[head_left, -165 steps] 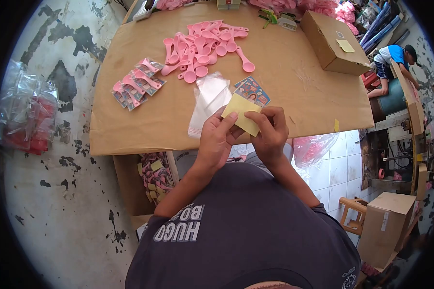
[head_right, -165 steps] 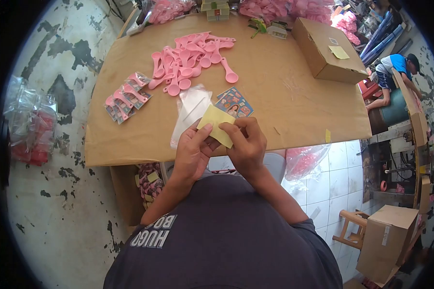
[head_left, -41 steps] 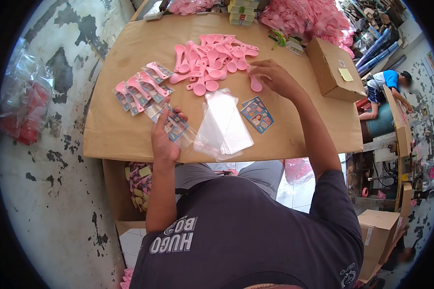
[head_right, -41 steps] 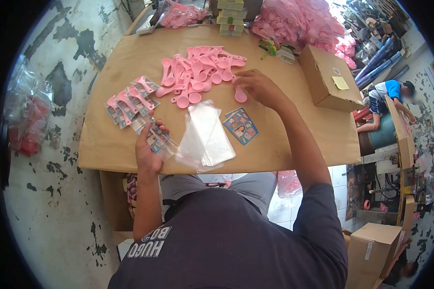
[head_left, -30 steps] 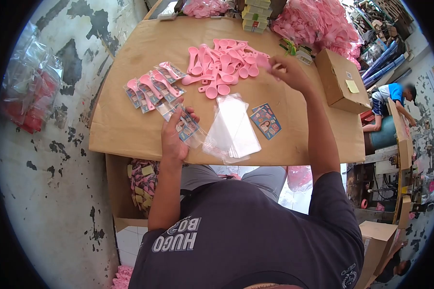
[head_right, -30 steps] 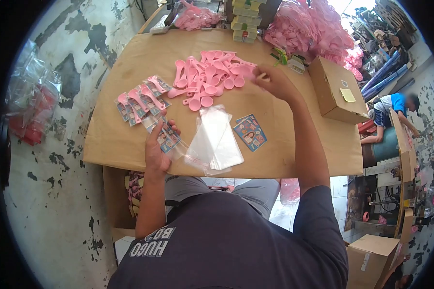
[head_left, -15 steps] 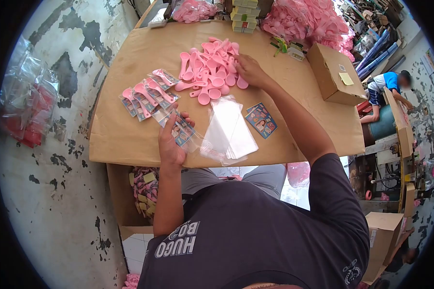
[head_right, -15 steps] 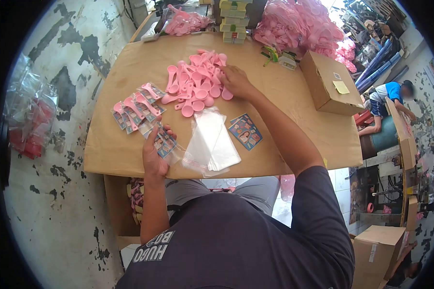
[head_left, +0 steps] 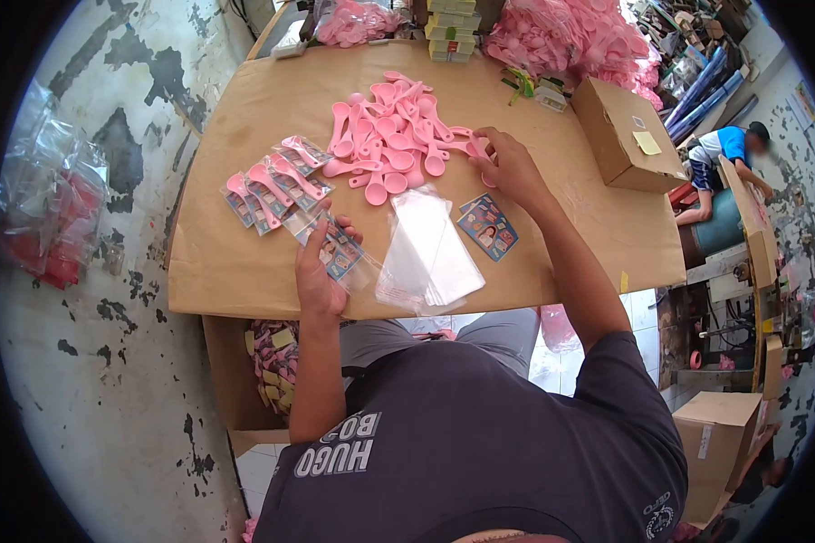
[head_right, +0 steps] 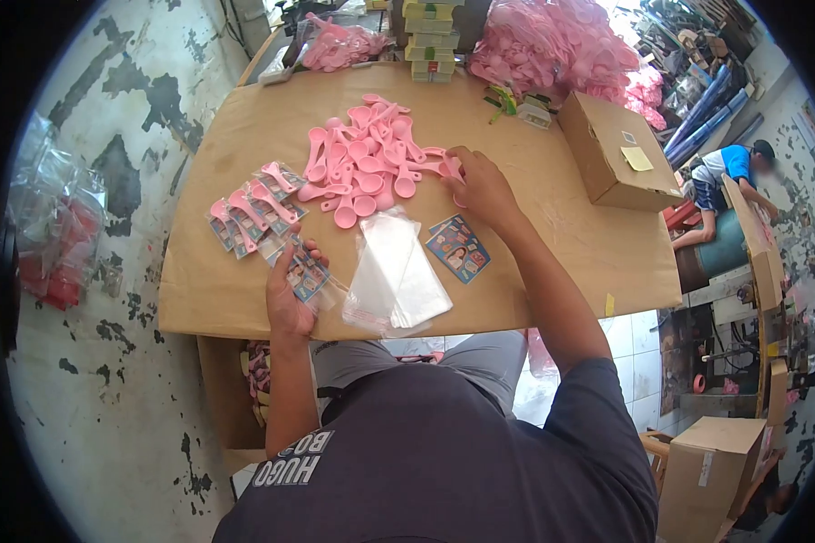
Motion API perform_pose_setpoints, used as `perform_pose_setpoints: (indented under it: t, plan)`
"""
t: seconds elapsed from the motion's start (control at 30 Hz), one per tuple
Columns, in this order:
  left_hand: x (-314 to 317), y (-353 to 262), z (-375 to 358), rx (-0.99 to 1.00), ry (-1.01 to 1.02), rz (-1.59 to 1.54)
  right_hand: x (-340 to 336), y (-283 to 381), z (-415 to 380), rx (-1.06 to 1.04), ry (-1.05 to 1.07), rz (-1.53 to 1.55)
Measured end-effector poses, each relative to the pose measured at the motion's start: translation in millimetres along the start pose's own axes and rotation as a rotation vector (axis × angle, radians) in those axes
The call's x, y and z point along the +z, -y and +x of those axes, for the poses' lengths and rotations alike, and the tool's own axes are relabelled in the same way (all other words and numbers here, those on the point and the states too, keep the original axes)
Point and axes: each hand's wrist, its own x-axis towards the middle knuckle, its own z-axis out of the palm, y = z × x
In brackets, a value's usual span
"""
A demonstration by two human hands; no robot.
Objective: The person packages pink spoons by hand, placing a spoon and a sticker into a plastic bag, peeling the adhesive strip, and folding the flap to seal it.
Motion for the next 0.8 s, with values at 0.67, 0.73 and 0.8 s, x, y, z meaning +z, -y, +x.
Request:
perform_pose_setpoints:
  t: [0.67, 0.73, 0.8]
  plan:
    - [-13.6, 5.4, 1.5, -0.091, -0.039, -0.076, -61.5, -0.4, -26.8, 0.127, -0.268, 0.586]
    - [-11.3, 3.3, 2.8, -0.045, 0.022, -0.034, -66.4, -4.7, -46.4, 0.131, -0.315, 0.652]
    - [-11.4, 2.3, 3.2, -0.038, 0.033, -0.026, -71.5, -3.4, -69.8, 0.173, -0.385, 0.639]
